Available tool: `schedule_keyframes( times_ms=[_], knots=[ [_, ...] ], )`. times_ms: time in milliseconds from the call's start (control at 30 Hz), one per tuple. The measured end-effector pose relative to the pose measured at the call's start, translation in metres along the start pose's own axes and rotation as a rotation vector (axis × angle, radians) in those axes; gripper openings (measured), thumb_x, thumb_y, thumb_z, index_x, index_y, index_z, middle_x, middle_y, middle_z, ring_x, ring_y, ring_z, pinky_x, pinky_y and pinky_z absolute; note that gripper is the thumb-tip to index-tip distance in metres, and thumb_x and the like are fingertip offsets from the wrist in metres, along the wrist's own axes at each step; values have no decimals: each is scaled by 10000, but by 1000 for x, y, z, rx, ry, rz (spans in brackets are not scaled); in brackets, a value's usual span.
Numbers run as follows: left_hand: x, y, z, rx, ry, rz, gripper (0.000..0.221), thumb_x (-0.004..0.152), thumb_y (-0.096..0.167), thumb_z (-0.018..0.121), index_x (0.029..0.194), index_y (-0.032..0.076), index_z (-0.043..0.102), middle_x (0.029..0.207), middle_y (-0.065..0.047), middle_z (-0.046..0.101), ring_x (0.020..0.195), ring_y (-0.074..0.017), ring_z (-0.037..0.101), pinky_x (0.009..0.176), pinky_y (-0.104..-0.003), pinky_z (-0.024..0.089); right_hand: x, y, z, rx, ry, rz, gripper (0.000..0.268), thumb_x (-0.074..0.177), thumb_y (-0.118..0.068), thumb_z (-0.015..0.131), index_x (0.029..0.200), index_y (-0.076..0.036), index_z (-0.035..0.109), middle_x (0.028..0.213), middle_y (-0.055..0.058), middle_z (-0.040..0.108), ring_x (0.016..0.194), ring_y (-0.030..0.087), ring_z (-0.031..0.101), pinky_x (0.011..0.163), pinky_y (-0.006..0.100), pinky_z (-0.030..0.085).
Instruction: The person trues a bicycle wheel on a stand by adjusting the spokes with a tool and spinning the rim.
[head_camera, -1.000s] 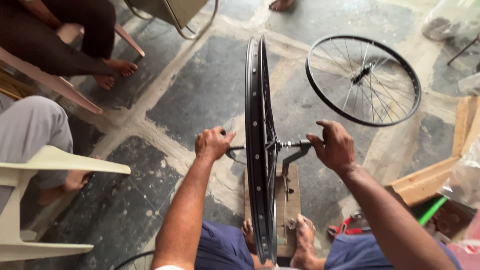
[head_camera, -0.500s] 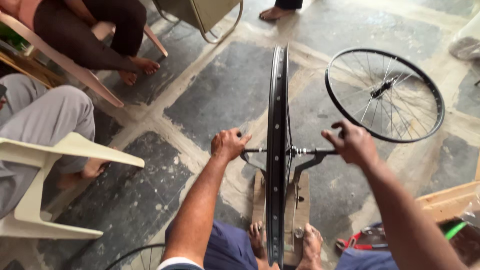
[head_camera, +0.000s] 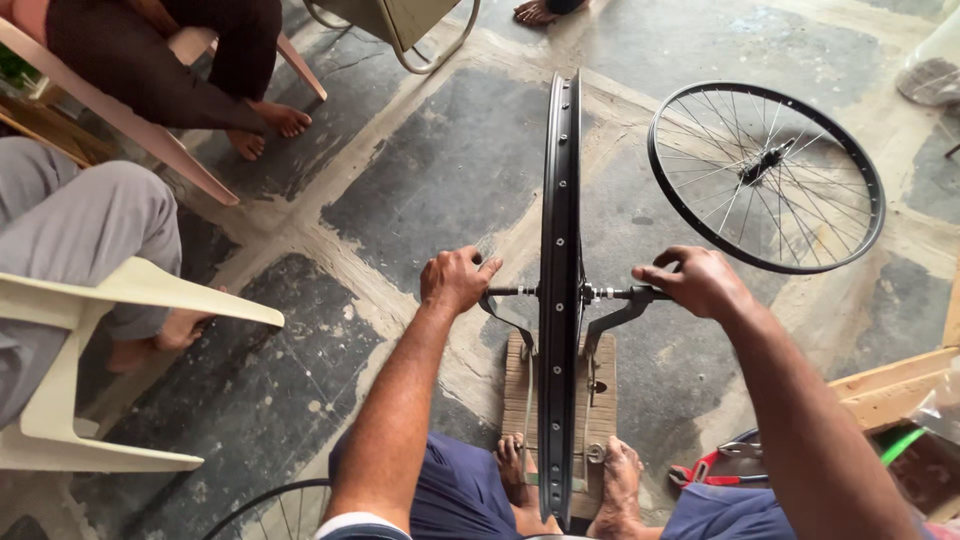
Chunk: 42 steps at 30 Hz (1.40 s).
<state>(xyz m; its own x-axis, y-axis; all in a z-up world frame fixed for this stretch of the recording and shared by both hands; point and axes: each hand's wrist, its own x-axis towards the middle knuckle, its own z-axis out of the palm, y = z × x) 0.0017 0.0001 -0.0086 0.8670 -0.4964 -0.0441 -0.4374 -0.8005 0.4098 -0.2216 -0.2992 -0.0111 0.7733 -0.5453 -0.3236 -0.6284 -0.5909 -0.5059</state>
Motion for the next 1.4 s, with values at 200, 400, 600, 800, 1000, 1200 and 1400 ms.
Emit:
schedule_keyframes(
  times_ms=[200, 400, 600, 800, 1000, 1200, 1400],
  knots=[
    [-6, 6, 1, 51, 40, 30, 523, 855, 636, 656, 1068, 177, 789, 1038, -178, 758, 1008, -393, 719, 865, -499, 561, -51, 29, 39, -247, 1004, -992, 477, 1032, -459, 585, 1268, -44, 571, 978, 161, 609, 956, 363, 641, 887, 491, 545],
    [-9, 7, -7, 60, 60, 26, 509, 843, 637, 663, 1045, 189, 795, 996, -172, 765, 993, -403, 717, 873, -498, 557, -30, 61, 4, 953, -97, 2, 425, 1030, -400, 600, 1281, -60, 646, 997, 149, 625, 802, 291, 591, 672, 410, 520],
    [-6, 11, -2, 63, -20, -21, 517, 871, 651, 612, 1073, 208, 787, 946, -125, 790, 976, -340, 742, 866, -473, 567, -30, 79, -8, 952, -194, -799, 585, 874, -263, 805, 1330, -31, 520, 1310, 95, 562, 1081, 181, 579, 906, 367, 517],
    [0, 8, 1, 101, 13, 16, 555, 883, 666, 613, 1087, 179, 783, 948, -145, 777, 965, -348, 739, 866, -478, 558, -17, 77, -10, 866, -236, -147, 504, 1115, -462, 598, 1305, 4, 623, 1112, 277, 716, 847, 333, 586, 713, 439, 465],
    [-3, 7, 3, 104, -19, -9, 539, 892, 653, 583, 1086, 191, 781, 916, -137, 791, 953, -340, 744, 877, -476, 556, -19, 89, 1, 961, -159, -397, 518, 832, -323, 717, 1288, -128, 567, 1230, 23, 671, 1046, 130, 632, 887, 325, 556],
    [-2, 3, 4, 106, 9, 10, 532, 889, 652, 590, 1060, 191, 794, 920, -145, 774, 958, -364, 726, 873, -487, 549, -15, 90, 1, 927, -228, -567, 608, 796, -194, 853, 1334, -73, 597, 1080, 106, 566, 1006, 169, 571, 914, 341, 521],
    [3, 9, 17, 206, 344, 391, 469, 960, 570, 569, 1152, 171, 724, 1054, -121, 750, 966, -358, 726, 883, -534, 540, -12, 93, 1, 1001, -278, -139, 466, 1129, -467, 624, 1302, -38, 685, 1065, 278, 666, 787, 306, 567, 653, 402, 476]
  ],
)
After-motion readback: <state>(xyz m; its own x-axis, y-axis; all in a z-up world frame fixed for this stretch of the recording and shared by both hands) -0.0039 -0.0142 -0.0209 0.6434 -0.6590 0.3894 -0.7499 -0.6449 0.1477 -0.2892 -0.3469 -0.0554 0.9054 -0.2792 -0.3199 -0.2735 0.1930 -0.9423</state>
